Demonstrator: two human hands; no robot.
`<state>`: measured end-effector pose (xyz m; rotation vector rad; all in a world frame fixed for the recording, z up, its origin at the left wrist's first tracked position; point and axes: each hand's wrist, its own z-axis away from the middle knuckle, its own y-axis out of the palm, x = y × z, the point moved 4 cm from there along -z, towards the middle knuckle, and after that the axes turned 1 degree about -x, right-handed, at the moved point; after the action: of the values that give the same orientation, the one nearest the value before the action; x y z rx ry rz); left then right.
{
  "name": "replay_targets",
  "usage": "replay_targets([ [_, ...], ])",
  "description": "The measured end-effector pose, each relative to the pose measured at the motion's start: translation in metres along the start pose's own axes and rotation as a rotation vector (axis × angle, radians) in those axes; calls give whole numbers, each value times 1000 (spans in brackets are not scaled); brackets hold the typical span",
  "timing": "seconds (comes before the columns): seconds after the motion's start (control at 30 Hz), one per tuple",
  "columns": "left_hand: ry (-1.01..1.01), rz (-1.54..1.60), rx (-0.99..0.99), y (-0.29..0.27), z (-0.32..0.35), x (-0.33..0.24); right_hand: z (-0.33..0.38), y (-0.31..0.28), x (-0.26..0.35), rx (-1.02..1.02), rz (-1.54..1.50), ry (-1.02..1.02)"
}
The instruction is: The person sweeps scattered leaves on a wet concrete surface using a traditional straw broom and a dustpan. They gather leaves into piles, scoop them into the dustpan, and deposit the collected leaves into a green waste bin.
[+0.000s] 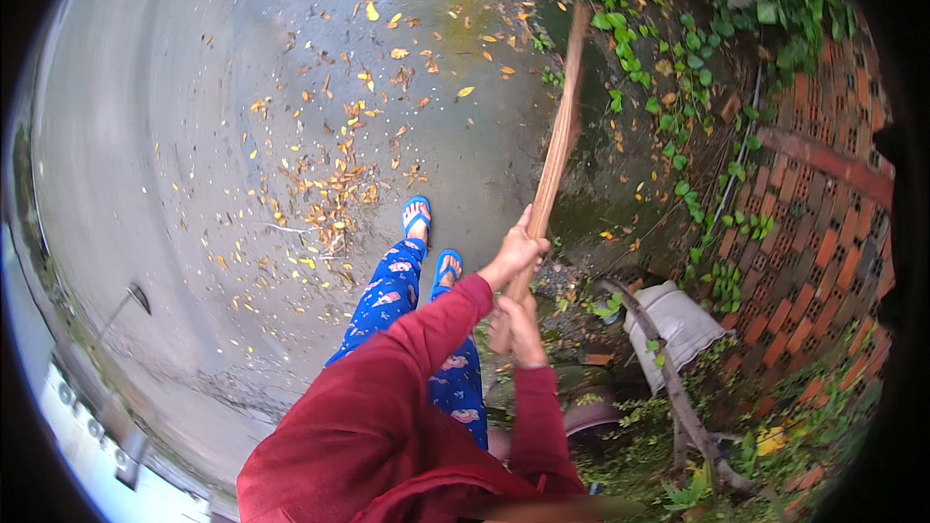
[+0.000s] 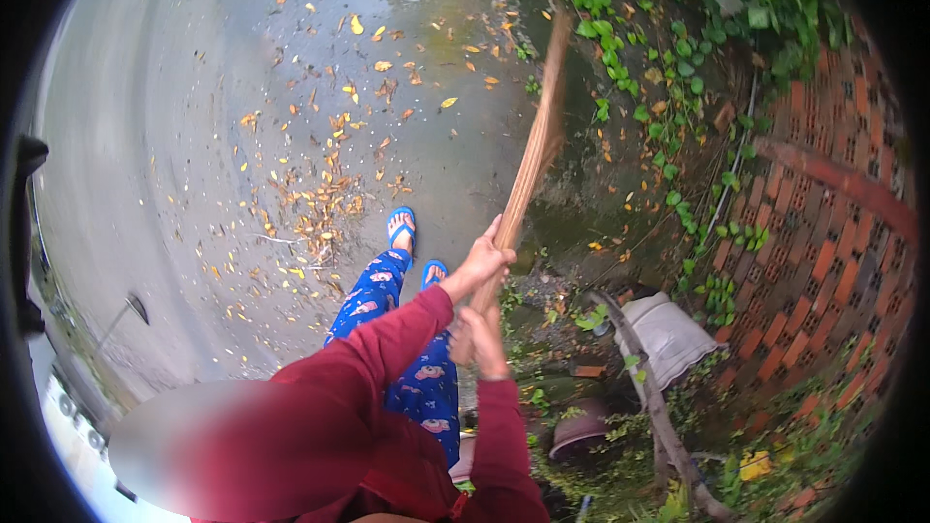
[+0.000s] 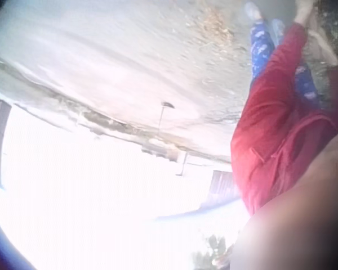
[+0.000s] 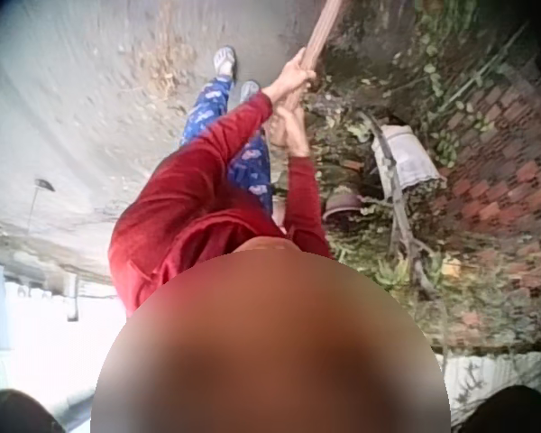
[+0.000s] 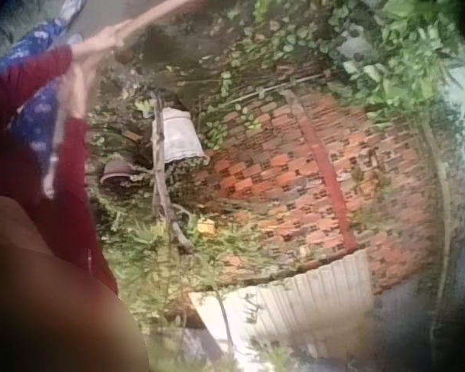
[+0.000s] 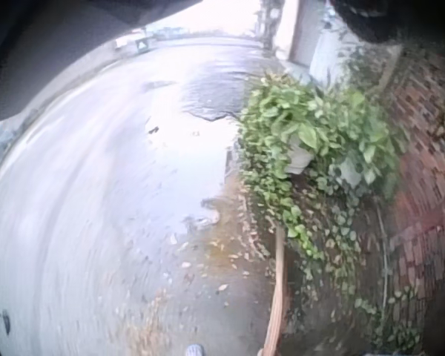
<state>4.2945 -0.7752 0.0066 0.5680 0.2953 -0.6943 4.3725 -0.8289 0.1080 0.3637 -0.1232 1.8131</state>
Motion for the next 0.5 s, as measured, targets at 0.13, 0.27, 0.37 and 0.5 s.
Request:
replay_targets([
  [0.13,-115,36,-78,-103,-6,4,-46,78,-46,-3,55,63],
  [0.27,-39,125,-347,-217,46,-12,-38,154,-81,227,279,256],
  [0.37,141,171,-586,-246,84,-36,-20,176,-78,397,226,417],
  [0.5,354,557,-747,-251,156,-30,9,175,-67,575,730,377],
])
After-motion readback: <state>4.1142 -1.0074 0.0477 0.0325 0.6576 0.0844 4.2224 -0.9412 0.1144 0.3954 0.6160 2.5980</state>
